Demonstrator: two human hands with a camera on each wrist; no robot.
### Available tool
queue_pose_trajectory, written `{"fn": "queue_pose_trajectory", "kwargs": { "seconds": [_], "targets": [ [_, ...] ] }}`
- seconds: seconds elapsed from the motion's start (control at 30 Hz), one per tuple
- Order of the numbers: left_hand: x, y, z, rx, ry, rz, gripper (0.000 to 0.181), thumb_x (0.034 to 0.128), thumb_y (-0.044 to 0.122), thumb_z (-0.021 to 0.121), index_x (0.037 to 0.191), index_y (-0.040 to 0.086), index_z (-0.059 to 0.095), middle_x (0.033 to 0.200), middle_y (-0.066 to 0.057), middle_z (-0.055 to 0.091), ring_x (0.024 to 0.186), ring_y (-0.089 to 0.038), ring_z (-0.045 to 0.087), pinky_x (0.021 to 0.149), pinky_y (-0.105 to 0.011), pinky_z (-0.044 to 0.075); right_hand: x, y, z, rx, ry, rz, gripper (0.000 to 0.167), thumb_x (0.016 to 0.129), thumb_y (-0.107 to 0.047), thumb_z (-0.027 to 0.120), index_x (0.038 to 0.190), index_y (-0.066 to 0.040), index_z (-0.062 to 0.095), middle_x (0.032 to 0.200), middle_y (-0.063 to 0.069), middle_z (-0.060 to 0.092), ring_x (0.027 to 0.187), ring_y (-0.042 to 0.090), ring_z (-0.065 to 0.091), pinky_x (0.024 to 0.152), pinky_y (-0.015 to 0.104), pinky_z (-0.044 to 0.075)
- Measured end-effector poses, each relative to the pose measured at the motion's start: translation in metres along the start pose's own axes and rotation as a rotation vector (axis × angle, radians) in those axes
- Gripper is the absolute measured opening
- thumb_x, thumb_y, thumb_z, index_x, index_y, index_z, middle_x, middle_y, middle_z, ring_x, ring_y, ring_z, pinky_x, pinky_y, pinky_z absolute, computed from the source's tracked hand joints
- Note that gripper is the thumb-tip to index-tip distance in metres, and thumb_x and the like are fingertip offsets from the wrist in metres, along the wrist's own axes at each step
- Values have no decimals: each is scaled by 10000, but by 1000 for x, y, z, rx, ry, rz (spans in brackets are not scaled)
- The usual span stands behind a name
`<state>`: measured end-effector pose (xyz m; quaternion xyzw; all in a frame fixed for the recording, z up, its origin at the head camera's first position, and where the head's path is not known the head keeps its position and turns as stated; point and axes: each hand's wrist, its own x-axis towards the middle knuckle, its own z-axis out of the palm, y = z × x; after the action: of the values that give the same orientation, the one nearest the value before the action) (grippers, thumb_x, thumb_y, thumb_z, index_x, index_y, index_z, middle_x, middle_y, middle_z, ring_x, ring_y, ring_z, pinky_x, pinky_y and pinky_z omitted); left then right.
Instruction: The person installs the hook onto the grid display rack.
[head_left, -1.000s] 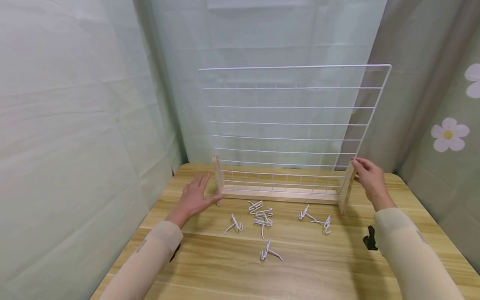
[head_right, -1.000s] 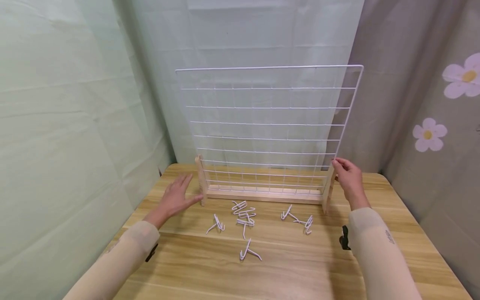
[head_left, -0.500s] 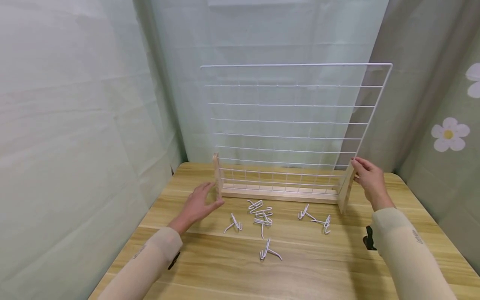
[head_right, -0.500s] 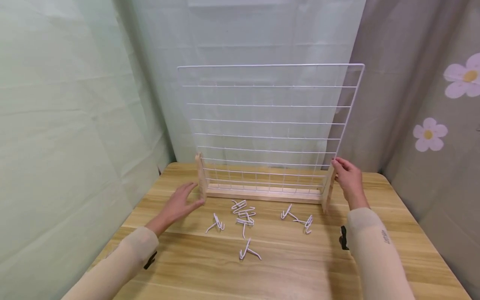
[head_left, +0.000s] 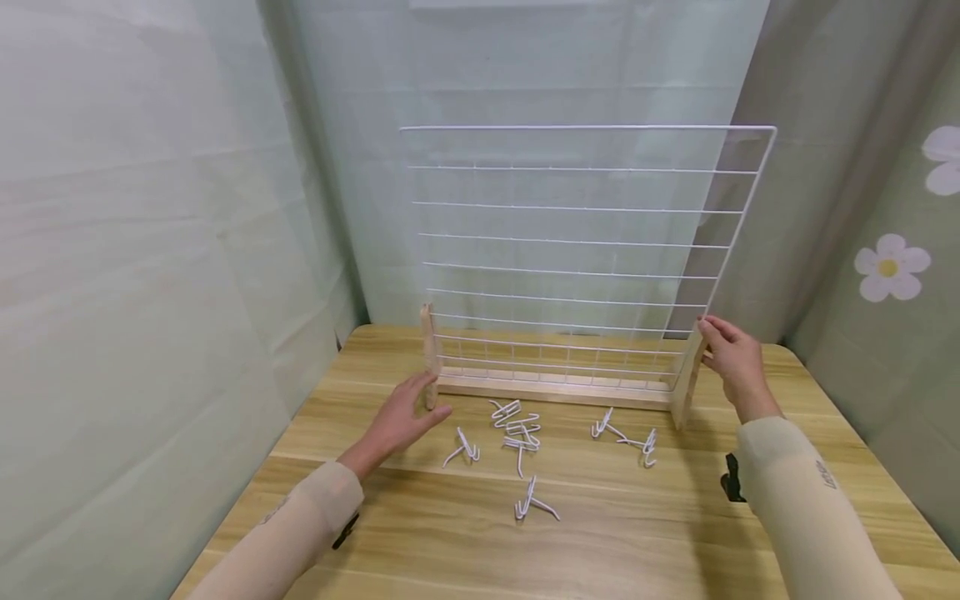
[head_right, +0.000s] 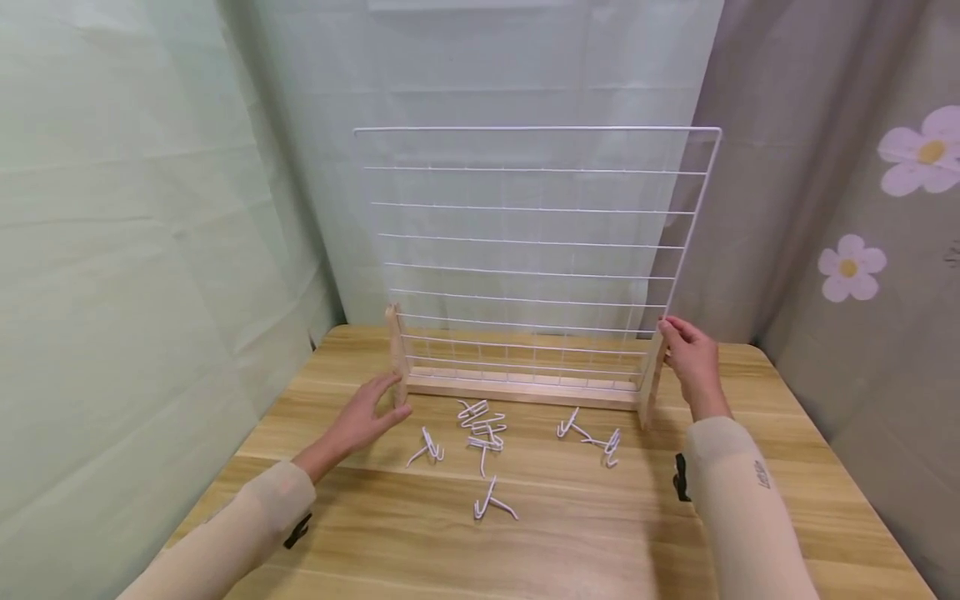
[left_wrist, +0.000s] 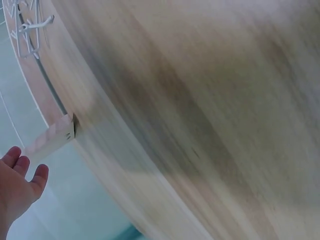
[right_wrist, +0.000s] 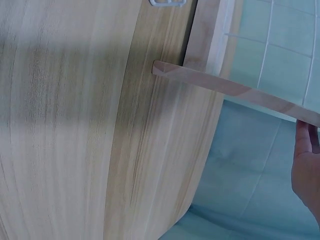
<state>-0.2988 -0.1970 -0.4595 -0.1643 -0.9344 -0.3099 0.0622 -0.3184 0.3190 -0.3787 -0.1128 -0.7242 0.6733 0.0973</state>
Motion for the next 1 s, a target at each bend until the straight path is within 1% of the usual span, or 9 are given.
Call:
{"fn": "queue_pose_trajectory", "kwargs": {
  "seconds": [0.13,0.23,0.33,0.43,0.5,0.57,0.67,0.8,1.0],
  "targets": [
    [-1,0,3,-25,-5,12,784,926,529,625,1499,49,391,1548,-232,322,1403,-443,305,1093,-625,259,1,-1,-2,40,-3,14,591,968,-445,572,1463,-132,491,1462,66,440,1349,265,395,1097,482,316],
    [-2,-2,6,-47,5,27,737,934,485,639,1476,37,422,1532,-231,354,1385,-441,338,1083,-622,284,1,-1,-2,85,-11,10,574,964,-421,592,1450,-127,507,1372,7,508,1315,224,426,1103,477,303],
    [-3,-2,10,-81,20,33,677,929,428,671,1437,28,473,1462,-218,452,1328,-423,422,1050,-605,346,1,0,-2,151,-21,-1,469,960,-379,621,1368,-149,589,1234,-70,573,1269,189,462,1102,467,292],
    [-3,-1,16,-129,27,38,619,919,378,703,1390,19,523,1346,-199,552,1225,-396,516,990,-569,416,1,1,-2,166,-23,-11,305,959,-367,629,1226,-226,667,1161,-123,593,1236,166,487,1098,460,297],
    [-3,-1,19,-168,27,35,586,911,348,722,1362,17,549,1299,-182,588,1181,-366,551,966,-540,444,2,3,-3,166,-23,-8,224,957,-379,627,1146,-271,679,1189,-101,584,1245,178,479,1102,467,289],
    [-4,-1,23,-202,24,35,562,903,331,735,1334,11,569,1270,-172,608,1154,-341,572,950,-517,462,2,4,-4,155,-24,-4,205,958,-394,620,1125,-286,671,1248,-52,558,1267,192,463,1107,478,283],
    [-6,0,26,-248,24,23,529,891,310,752,1293,5,595,1253,-166,623,1148,-308,580,945,-500,473,3,6,-5,140,-23,2,273,953,-417,613,1178,-269,658,1318,10,514,1289,213,440,1109,491,274],
    [-10,-2,30,-285,29,10,482,885,283,763,1255,10,618,1217,-179,635,1119,-296,582,918,-503,481,3,7,-4,123,-16,-4,363,951,-428,610,1259,-239,641,1320,23,505,1281,220,437,1107,494,284],
    [-14,-4,35,-313,35,-32,450,868,269,781,1208,11,637,1155,-173,656,1079,-287,601,898,-481,492,4,6,-4,123,-13,-15,332,961,-409,603,1241,-234,634,1294,24,507,1260,224,437,1105,504,281]
  ]
}}
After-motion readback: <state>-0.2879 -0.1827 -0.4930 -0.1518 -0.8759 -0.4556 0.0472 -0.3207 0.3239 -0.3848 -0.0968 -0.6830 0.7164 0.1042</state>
